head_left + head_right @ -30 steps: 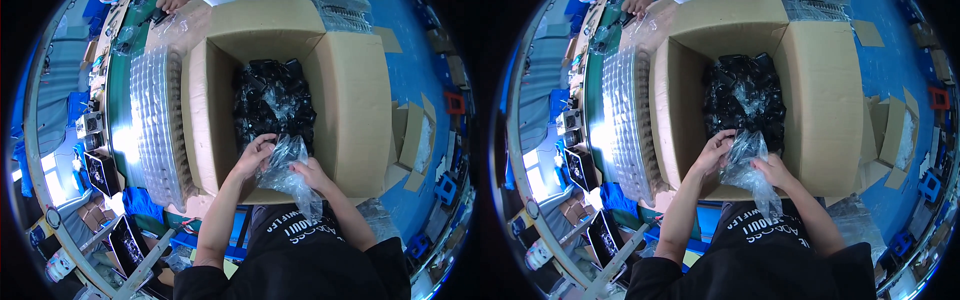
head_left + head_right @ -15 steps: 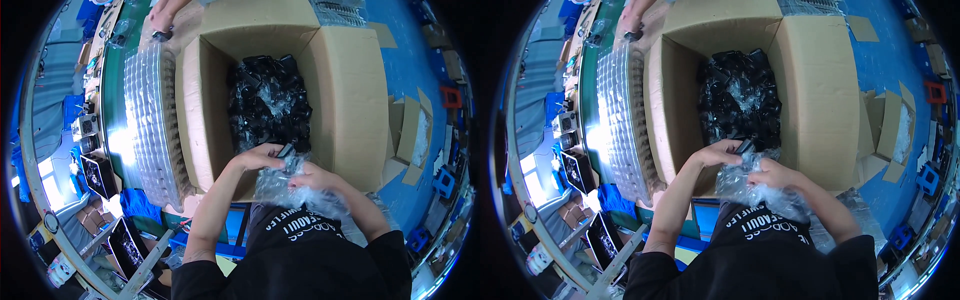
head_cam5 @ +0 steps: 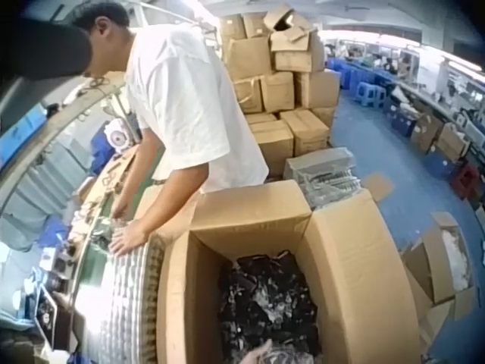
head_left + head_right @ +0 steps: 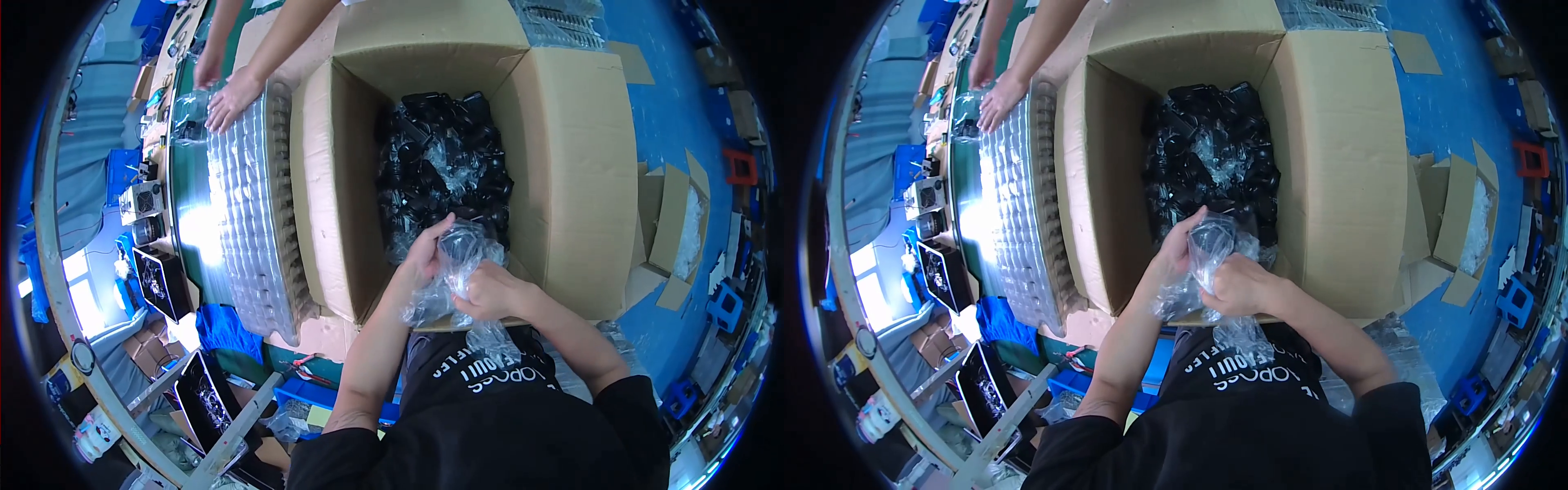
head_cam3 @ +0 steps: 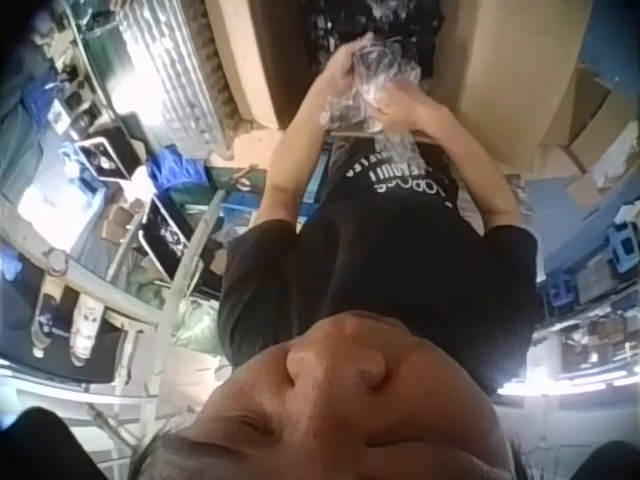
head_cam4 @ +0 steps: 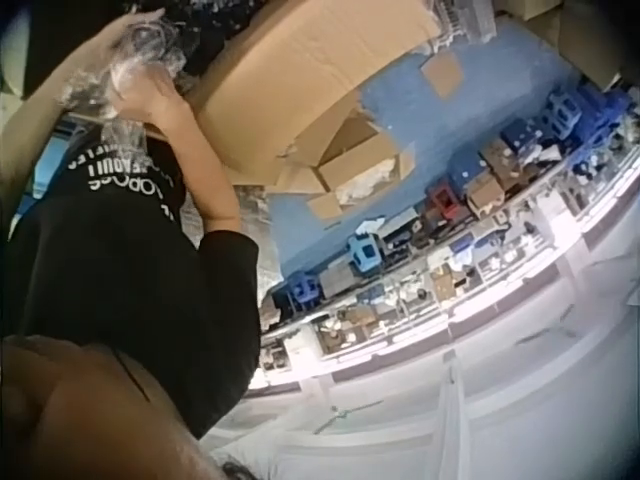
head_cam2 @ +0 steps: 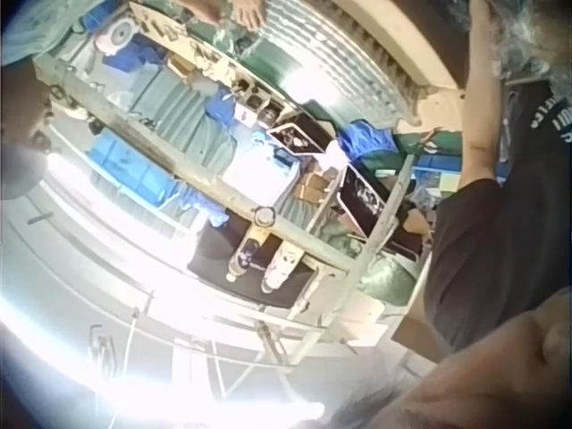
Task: Packing black components and parts into a cardboard box using bubble wrap.
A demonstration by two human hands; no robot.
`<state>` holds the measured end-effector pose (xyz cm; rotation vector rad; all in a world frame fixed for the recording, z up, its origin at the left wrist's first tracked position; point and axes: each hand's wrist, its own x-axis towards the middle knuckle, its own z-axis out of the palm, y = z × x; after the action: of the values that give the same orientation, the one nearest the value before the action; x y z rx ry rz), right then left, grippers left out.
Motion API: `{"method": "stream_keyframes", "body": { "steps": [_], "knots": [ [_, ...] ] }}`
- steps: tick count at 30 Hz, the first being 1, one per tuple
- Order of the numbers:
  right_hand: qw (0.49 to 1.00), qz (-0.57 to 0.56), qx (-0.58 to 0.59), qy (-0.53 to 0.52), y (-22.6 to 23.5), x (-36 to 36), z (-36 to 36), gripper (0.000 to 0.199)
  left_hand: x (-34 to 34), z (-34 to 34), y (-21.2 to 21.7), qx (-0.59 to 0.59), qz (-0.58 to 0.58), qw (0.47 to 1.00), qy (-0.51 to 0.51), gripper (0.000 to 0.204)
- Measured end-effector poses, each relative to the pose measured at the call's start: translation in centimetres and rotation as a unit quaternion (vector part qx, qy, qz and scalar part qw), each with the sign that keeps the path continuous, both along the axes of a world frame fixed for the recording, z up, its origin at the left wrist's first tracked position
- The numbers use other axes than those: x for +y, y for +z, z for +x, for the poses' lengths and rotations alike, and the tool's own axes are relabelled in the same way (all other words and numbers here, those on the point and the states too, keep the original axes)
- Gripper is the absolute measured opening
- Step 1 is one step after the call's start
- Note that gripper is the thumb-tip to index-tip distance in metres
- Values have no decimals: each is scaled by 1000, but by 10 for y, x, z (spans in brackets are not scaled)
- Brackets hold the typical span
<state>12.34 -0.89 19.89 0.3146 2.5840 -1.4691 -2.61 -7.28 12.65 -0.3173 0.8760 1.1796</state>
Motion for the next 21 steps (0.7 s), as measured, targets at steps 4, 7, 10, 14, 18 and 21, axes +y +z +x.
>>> {"method": "stream_keyframes", "body": {
  "steps": [4,7,10,14,18,21],
  "knots": [
    [995,91,-28,-2,-2,4,11,26,18,-2,-42,-31,-58,998,-16,27],
    [940,231,-237,-82,5,3,16,21,37,-2,-75,111,-135,984,-14,35],
    [916,275,-171,-237,5,5,13,19,67,-15,-100,383,-151,876,-252,33],
    [940,229,-76,-241,7,1,20,20,96,-22,-148,744,-44,605,-280,27],
    [987,83,-26,-139,-12,-8,46,15,118,-36,-186,815,-51,387,-429,30],
    [982,-10,-115,-152,-13,0,52,14,138,-46,-179,695,-55,396,-598,31]
  ]
}}
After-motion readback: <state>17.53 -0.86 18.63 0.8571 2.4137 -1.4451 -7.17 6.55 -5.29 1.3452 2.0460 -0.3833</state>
